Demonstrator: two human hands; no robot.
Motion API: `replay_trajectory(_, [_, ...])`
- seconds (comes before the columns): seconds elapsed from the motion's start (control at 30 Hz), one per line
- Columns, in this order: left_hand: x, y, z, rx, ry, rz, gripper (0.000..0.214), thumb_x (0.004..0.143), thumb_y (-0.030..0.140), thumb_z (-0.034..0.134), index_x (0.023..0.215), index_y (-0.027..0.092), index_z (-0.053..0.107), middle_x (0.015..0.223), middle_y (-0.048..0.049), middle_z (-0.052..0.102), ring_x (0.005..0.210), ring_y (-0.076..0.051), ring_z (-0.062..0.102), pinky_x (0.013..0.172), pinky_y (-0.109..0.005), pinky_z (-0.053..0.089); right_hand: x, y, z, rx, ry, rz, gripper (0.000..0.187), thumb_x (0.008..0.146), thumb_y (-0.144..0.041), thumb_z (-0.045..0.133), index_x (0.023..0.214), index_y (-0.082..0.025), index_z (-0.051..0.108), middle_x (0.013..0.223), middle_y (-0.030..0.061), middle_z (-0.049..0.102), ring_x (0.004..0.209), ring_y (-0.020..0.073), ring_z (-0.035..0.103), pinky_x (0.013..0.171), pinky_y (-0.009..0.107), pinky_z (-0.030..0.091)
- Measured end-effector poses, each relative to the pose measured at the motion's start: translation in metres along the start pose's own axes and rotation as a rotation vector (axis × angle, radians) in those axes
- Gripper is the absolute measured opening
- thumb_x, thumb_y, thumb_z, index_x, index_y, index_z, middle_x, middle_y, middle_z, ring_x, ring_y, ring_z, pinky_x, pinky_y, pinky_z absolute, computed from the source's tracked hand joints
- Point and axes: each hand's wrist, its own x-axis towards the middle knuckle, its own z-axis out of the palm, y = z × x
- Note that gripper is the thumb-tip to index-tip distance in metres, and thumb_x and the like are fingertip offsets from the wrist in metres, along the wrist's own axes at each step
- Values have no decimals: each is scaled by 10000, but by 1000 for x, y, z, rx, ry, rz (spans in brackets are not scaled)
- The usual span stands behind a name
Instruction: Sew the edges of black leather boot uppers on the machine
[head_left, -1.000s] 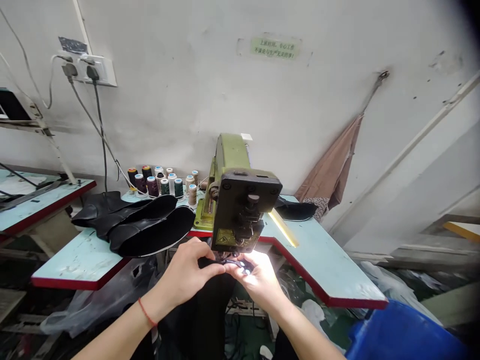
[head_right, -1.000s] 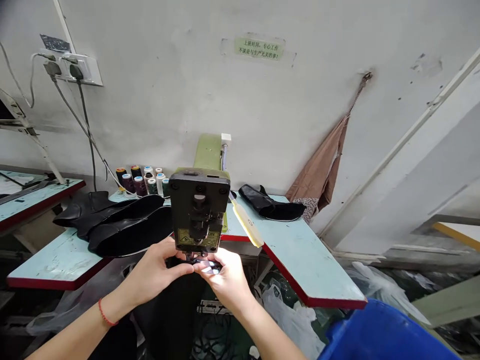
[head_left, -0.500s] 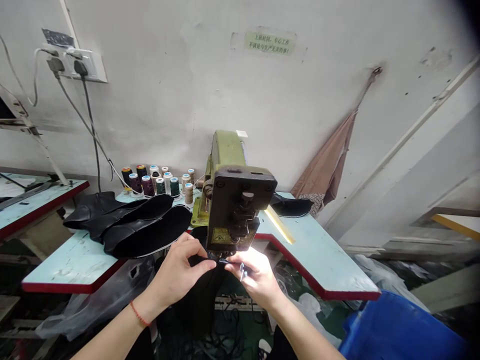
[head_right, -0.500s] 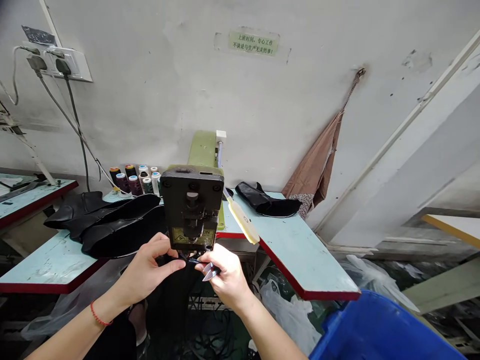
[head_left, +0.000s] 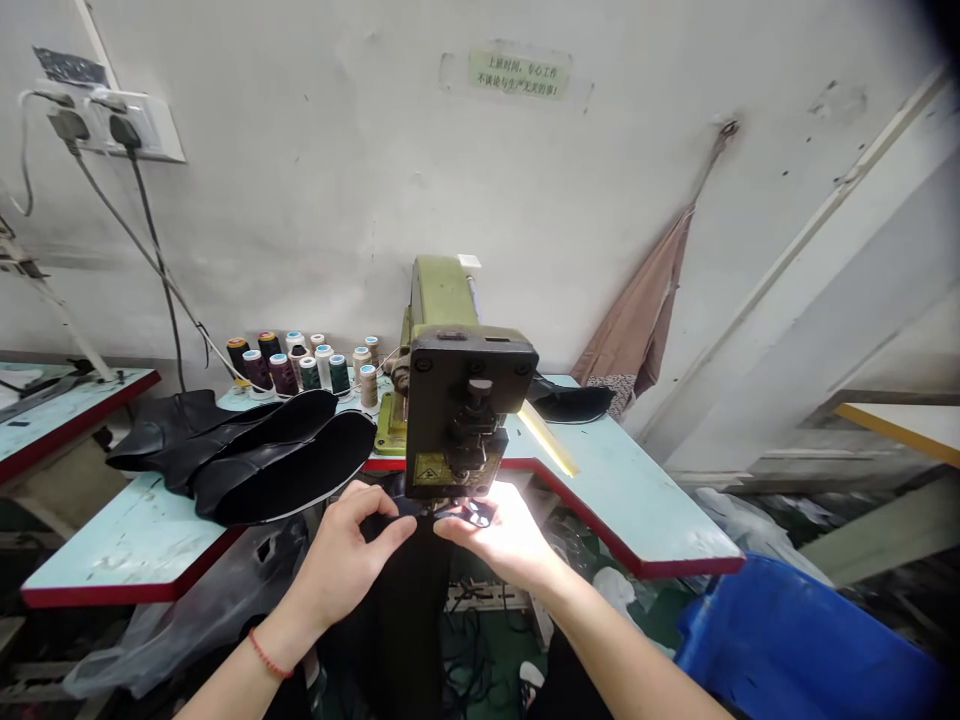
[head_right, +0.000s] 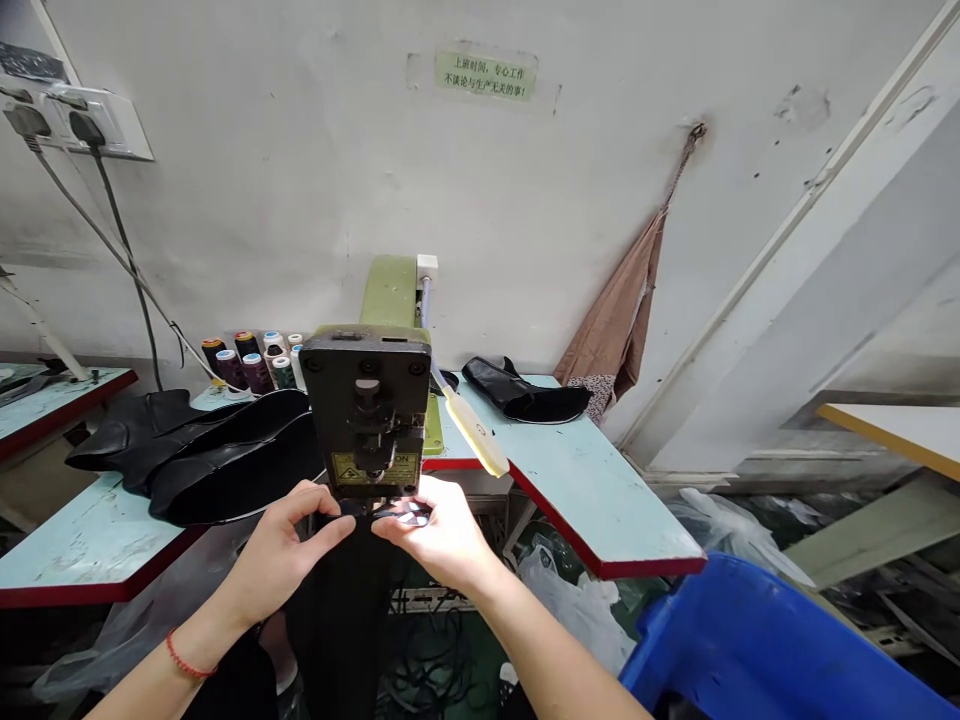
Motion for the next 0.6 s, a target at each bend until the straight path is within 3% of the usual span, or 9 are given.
replay_trajectory(0.13, [1, 3, 1, 45, -52, 12, 224, 797, 436, 657, 743, 224, 607, 795, -5, 545, 786, -186, 531, 729, -326, 401, -1, -4, 6, -52, 15, -2, 162, 702, -183, 644, 601, -198, 518, 610, -42, 512, 568, 113, 434, 554, 245, 373])
replay_trajectory(0.23, [3, 5, 7, -33, -69, 13, 201, 772, 423, 689, 746, 227, 654, 821, -18, 578, 830, -198, 554, 771, -332, 414, -2, 2, 1, -157, 18, -91, 32, 742, -211, 657, 773, -217, 666, 806, 16, 655, 750, 185, 579, 683, 284, 467])
replay_trajectory(0.33, [4, 1, 12, -133, -51, -27, 214, 771, 425, 680, 711, 220, 661, 784, -12, 569, 802, -188, 546, 773, -327, 410, 1, 10, -11, -76, -74, -124, 191, 743, -267, 700, 927, -223, 677, 935, 41, 672, 872, 217, 609, 759, 309, 496])
replay_trajectory(0.43, [3, -6, 13, -197, -46, -48, 230, 774, 436, 679, 714, 214, 665, 787, -5, 575, 803, -180, 542, 793, -326, 401, 2, 16, -19, 19, -165, -9, 141, 740, -289, 700, 794, -188, 619, 768, 1, 612, 736, 170, 572, 698, 292, 479])
replay_trajectory(0.6, [0, -7, 11, -220, -66, -92, 273, 787, 460, 660, 683, 210, 629, 749, 10, 553, 763, -169, 527, 750, -305, 402, 0, 21, -14, 32, -67, 36, 254, 718, -315, 725, 660, -188, 514, 646, -52, 487, 606, 107, 437, 599, 248, 402])
